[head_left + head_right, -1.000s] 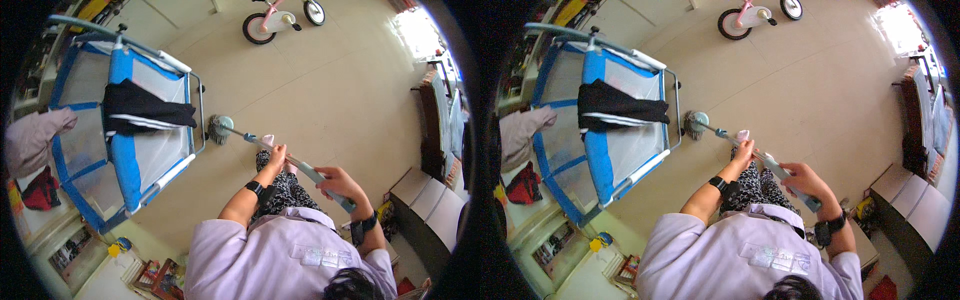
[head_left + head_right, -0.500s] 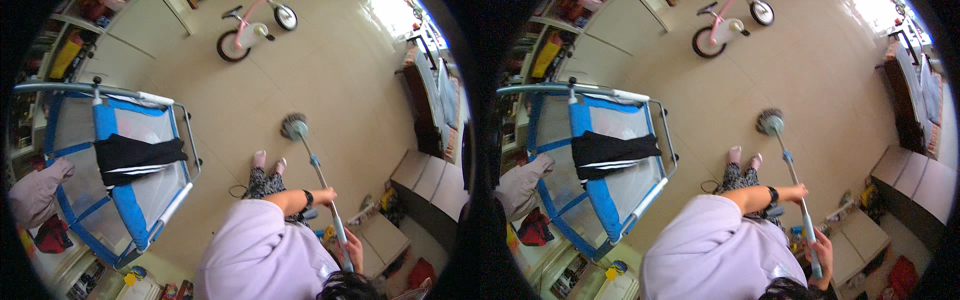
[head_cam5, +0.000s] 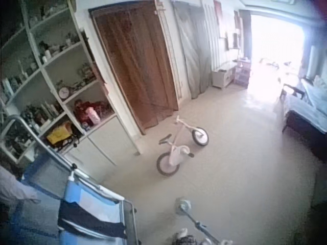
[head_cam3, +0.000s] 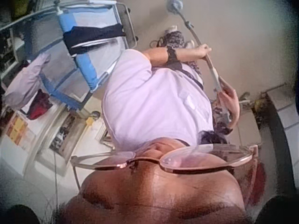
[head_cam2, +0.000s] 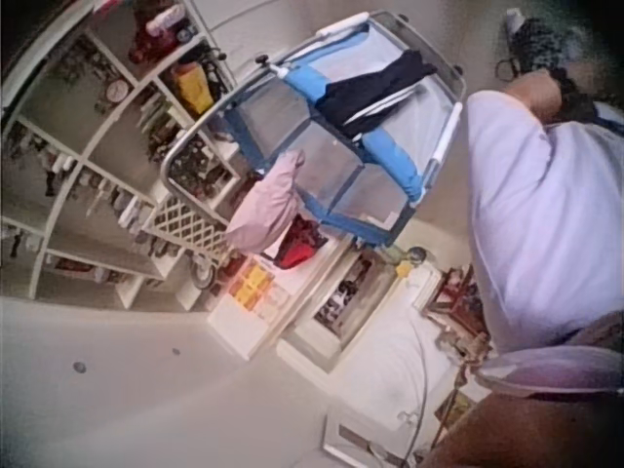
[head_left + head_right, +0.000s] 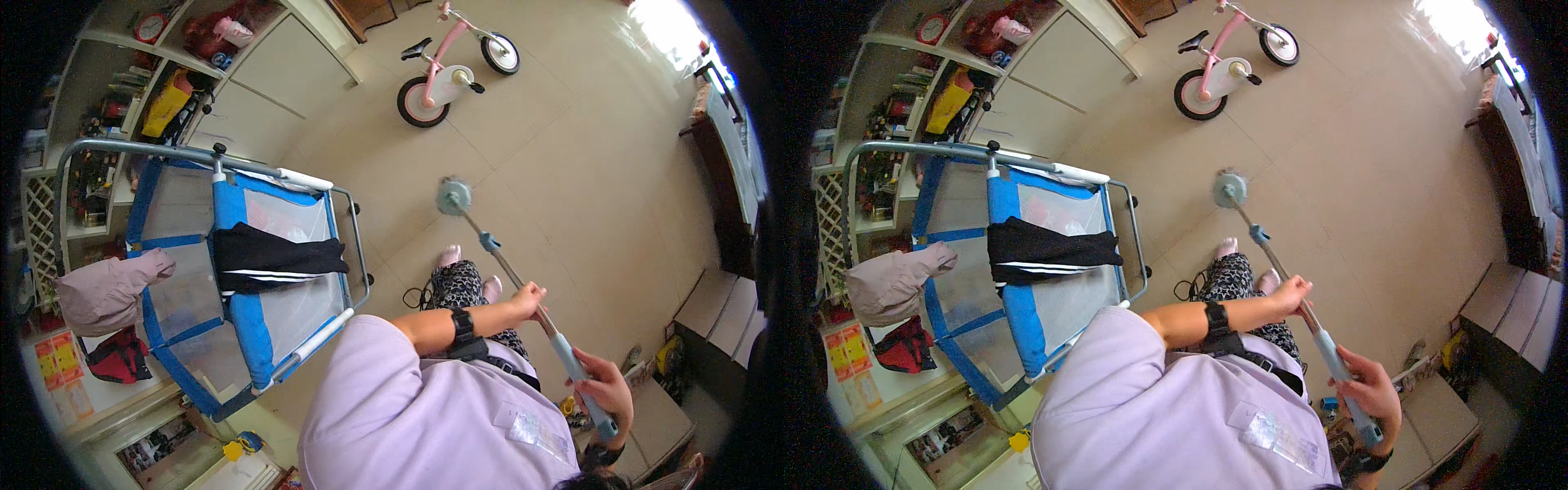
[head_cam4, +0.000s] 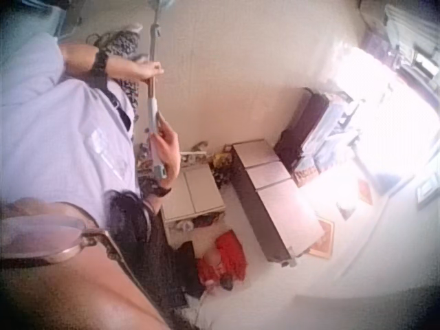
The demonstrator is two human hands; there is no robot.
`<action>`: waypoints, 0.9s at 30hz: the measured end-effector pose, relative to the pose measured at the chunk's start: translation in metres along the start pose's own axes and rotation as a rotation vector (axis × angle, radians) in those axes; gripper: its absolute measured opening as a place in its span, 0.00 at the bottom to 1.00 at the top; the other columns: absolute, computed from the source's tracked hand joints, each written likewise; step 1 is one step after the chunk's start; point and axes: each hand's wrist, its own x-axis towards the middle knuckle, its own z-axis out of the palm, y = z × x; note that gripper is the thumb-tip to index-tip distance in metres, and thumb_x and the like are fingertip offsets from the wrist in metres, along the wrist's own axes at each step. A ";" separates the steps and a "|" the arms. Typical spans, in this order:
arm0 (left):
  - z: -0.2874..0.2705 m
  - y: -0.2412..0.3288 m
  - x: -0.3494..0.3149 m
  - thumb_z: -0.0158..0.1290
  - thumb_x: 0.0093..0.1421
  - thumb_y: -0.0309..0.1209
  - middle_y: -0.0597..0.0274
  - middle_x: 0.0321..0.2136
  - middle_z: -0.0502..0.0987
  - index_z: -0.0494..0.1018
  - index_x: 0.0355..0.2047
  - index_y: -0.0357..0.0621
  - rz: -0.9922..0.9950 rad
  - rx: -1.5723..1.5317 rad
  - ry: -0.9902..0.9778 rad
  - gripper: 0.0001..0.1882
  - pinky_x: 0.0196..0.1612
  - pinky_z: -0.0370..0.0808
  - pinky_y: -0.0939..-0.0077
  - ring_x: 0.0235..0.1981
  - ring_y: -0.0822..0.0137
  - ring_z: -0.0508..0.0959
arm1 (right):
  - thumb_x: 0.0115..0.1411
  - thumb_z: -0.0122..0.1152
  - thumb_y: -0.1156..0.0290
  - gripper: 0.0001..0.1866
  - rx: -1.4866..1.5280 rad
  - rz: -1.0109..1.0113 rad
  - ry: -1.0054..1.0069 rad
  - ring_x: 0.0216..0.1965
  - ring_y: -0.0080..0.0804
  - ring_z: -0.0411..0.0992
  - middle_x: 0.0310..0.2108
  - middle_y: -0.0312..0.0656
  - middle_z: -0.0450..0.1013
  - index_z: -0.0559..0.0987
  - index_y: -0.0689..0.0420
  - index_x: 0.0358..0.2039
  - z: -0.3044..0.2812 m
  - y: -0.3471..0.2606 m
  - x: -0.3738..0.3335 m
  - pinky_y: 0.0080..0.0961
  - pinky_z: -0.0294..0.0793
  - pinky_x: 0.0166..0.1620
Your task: The person mops the tiled floor in a living room using a spin mop. They move the mop back and forth across the floor, navigating around furniture and a child's tricycle. At one point, they briefly reach toward their face before resuming mopping.
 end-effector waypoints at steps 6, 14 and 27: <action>-0.158 0.095 0.014 0.48 0.69 0.40 0.59 0.30 0.72 0.64 0.45 0.47 0.259 -0.152 0.334 0.13 0.23 0.76 0.63 0.26 0.62 0.77 | 0.53 0.59 0.80 0.33 -0.374 0.002 -0.211 0.21 0.25 0.72 0.26 0.39 0.76 0.70 0.60 0.62 0.065 -0.106 0.162 0.25 0.72 0.23; -0.296 0.187 0.071 0.46 0.69 0.39 0.63 0.29 0.70 0.64 0.45 0.46 0.084 -0.109 0.389 0.11 0.26 0.78 0.67 0.27 0.67 0.74 | 0.54 0.60 0.79 0.29 -0.282 0.026 -0.077 0.22 0.25 0.74 0.25 0.43 0.76 0.72 0.64 0.58 0.134 -0.155 0.314 0.25 0.73 0.22; -0.086 0.078 0.148 0.52 0.63 0.43 0.45 0.34 0.79 0.71 0.40 0.42 -0.196 0.823 -0.082 0.17 0.30 0.82 0.57 0.30 0.47 0.83 | 0.55 0.56 0.79 0.36 0.648 0.067 0.439 0.23 0.28 0.71 0.38 0.49 0.76 0.61 0.61 0.66 0.086 -0.027 0.150 0.23 0.70 0.19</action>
